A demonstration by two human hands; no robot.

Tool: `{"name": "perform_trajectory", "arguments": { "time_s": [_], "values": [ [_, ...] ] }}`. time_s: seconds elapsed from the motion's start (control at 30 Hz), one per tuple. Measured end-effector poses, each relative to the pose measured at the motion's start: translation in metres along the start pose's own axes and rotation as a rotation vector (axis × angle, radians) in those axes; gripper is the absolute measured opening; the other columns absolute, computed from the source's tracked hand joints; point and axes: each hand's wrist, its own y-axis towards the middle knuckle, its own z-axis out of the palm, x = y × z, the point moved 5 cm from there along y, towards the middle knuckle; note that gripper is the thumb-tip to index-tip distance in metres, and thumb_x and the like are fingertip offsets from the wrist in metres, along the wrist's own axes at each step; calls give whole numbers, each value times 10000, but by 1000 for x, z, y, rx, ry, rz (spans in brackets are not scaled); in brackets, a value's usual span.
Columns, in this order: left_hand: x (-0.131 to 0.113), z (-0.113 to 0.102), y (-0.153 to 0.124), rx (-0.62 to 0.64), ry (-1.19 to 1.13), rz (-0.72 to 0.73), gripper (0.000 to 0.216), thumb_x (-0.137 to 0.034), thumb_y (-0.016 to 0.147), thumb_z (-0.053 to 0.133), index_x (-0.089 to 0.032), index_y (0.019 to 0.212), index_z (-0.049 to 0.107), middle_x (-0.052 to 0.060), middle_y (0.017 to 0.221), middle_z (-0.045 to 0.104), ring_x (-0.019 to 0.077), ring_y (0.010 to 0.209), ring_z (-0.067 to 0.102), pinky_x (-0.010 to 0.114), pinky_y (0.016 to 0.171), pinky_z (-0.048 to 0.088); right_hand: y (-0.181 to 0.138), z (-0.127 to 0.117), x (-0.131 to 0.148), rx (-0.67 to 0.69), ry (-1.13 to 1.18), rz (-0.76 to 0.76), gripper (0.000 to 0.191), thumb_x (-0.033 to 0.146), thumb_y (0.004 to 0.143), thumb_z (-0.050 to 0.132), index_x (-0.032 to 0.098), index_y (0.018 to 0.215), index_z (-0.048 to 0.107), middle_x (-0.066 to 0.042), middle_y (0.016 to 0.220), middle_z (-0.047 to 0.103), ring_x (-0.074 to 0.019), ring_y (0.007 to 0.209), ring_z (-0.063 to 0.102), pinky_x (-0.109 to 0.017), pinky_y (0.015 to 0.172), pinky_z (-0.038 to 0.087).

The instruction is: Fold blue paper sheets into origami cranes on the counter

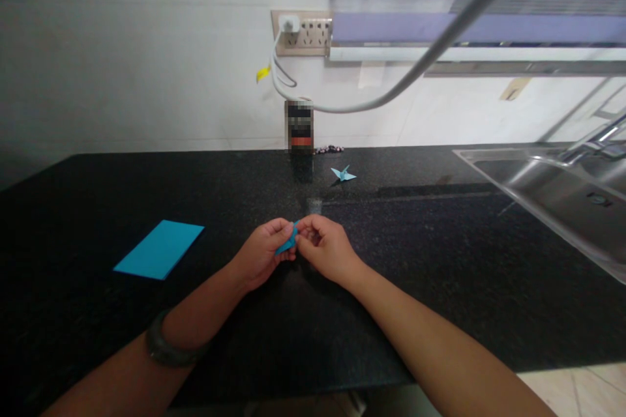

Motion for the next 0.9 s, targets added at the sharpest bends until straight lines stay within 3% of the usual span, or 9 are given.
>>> {"name": "perform_trajectory", "arguments": {
  "time_s": [0.33,0.63,0.9],
  "values": [
    [0,0,-1,-3,23,-1,266,-375,686,644,-148,673,505,-21,606,522,77,546,493,210,521,432,1,1,-3,-16,-20,1,45,204,745,552,181,783,556,23,616,564,-91,539,525,-216,522,443],
    [-1,-1,0,-12,17,-2,279,-394,681,641,-149,686,508,-23,587,507,83,539,485,219,518,431,-1,-6,18,-80,-353,-285,111,179,793,515,205,850,608,-16,735,624,-122,659,568,-249,624,451],
    [-1,-1,-1,-7,32,-7,281,-392,661,666,-149,708,533,-29,582,503,76,527,468,201,494,403,1,-7,13,-96,-225,-161,85,174,791,508,195,803,590,-6,706,618,-112,612,562,-230,571,448]
  ]
}}
